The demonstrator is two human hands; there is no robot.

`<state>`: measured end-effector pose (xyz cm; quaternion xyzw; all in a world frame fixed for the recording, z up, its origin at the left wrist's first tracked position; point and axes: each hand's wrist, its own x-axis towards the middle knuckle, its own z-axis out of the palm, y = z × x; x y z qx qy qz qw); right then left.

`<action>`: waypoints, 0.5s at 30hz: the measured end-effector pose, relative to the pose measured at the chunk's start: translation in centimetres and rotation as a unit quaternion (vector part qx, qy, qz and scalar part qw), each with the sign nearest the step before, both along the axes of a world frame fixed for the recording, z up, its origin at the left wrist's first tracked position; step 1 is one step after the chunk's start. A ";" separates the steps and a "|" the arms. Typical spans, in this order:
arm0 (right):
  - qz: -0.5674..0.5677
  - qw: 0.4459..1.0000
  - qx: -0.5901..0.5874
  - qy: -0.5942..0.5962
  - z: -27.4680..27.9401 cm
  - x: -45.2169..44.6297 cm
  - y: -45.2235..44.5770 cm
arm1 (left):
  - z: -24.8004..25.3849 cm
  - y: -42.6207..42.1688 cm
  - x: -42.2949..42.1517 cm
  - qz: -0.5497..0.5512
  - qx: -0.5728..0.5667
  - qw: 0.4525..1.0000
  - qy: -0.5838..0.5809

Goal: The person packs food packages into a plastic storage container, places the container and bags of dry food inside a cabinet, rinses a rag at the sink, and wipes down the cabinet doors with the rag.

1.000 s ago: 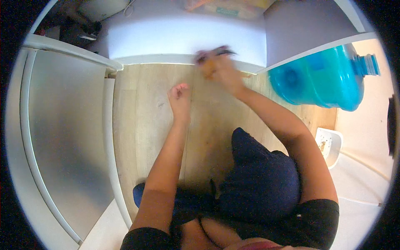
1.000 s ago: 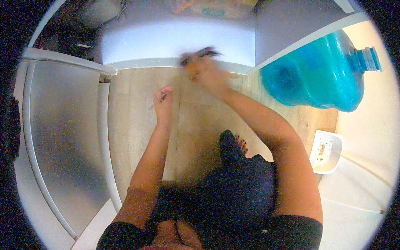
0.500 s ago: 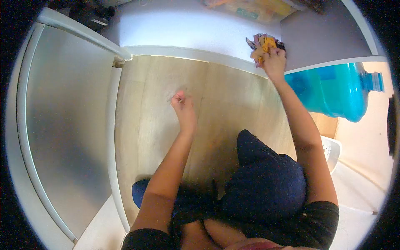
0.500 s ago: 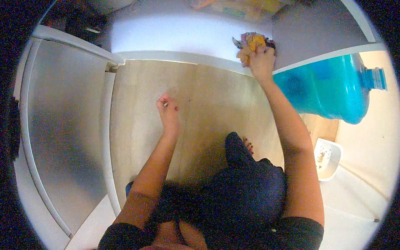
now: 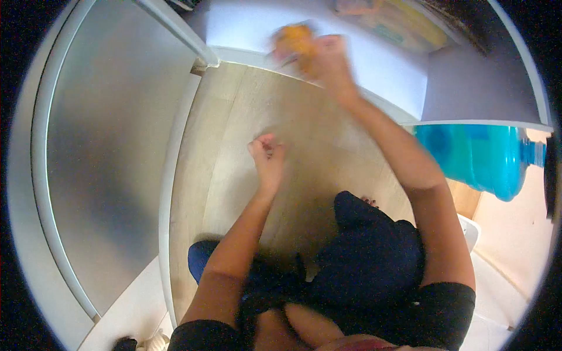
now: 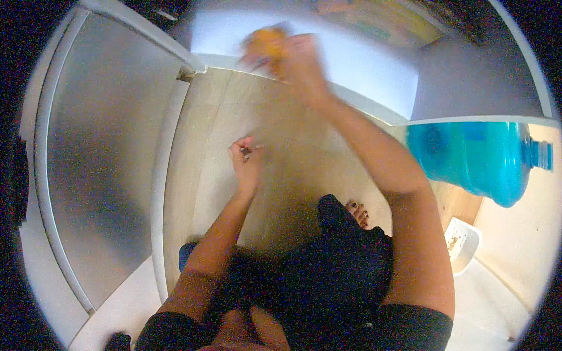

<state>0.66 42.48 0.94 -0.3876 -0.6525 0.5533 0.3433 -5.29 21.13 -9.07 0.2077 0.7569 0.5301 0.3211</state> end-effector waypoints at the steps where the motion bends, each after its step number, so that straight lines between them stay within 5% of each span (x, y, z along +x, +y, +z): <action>1: -0.005 0.994 0.087 -0.069 -0.2 2.7 1.6 | -0.6 -0.6 -1.3 -0.021 -0.016 0.998 0.062; 3: -0.042 0.941 0.258 -0.213 -0.7 8.2 4.8 | -1.6 -1.7 -3.0 -0.040 -0.034 0.992 0.119; 4: -0.100 0.873 0.320 -0.355 -3.6 10.4 7.0 | -2.0 -1.8 -3.5 -0.025 -0.033 0.991 0.129; 10: 0.052 0.835 0.445 -0.320 -6.7 4.6 3.0 | -4.3 -1.9 -3.5 -0.024 -0.041 0.994 0.102; 11: 0.100 0.867 0.348 -0.342 -5.0 1.9 2.6 | -4.5 -1.7 -3.4 -0.034 -0.029 0.993 0.105; 15: 0.134 0.774 0.517 -0.339 -6.9 -6.6 3.5 | -3.2 -1.2 -3.3 -0.030 -0.008 0.996 0.079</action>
